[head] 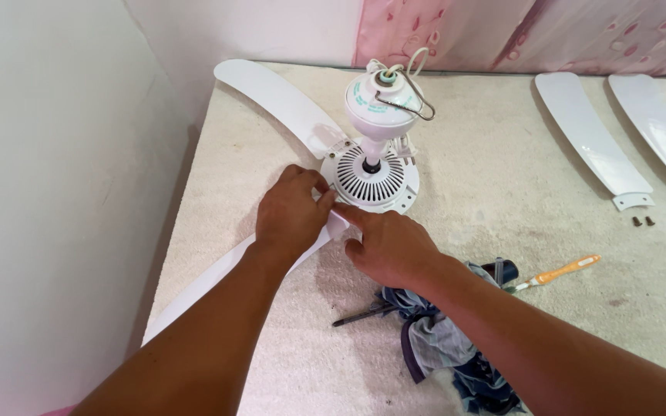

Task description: The person assembles a small white fan by attaching blades to the motor housing. They use a screwdriver to tighten screws and a cloth to wipe the blades before installation. The person installs two blades and secures them with screws.

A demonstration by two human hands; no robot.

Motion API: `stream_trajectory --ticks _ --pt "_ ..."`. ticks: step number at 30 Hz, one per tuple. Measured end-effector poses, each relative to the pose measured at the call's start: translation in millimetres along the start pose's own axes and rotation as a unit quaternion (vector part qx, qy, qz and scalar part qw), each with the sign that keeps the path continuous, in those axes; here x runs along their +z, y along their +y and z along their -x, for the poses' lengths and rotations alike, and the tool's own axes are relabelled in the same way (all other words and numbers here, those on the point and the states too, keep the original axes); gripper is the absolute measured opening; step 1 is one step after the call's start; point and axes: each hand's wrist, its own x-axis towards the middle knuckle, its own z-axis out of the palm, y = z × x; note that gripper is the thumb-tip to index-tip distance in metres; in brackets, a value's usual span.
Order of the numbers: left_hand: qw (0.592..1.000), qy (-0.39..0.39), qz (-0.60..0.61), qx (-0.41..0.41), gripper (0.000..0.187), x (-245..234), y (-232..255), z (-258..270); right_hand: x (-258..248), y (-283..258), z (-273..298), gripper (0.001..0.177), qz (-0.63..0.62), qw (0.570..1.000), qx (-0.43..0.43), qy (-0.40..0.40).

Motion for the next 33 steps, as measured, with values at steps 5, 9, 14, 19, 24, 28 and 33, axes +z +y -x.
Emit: stream_trajectory --ticks 5,9,14,19,24,28,33 --pt "0.998 0.024 0.013 0.048 0.023 1.3 0.7 -0.5 -0.3 0.9 1.0 0.069 -0.001 1.0 -0.016 0.015" --pt "1.0 -0.002 0.003 0.005 0.025 2.5 1.1 0.3 3.1 6.9 2.6 0.067 -0.019 0.999 -0.037 0.035" --pt "0.999 0.028 -0.003 0.036 0.026 7.8 -2.4 -0.3 3.9 8.0 6.0 0.067 -0.012 0.999 -0.028 0.027" --pt "0.998 0.058 0.007 0.034 0.034 5.5 3.1 8.6 4.5 9.3 9.6 0.066 -0.018 0.999 -0.026 0.033" --pt "0.991 0.104 0.009 0.084 0.034 8.2 11.4 20.3 7.3 15.6 13.2 0.065 -0.029 0.998 -0.024 0.049" --pt "0.982 0.135 0.01 0.131 0.034 14.5 18.7 30.0 9.0 28.5 16.1 0.049 -0.058 0.992 -0.044 0.1" --pt "0.979 0.133 0.024 0.152 0.029 25.5 36.2 39.5 8.1 55.3 16.8 0.029 -0.076 0.984 -0.036 0.16"
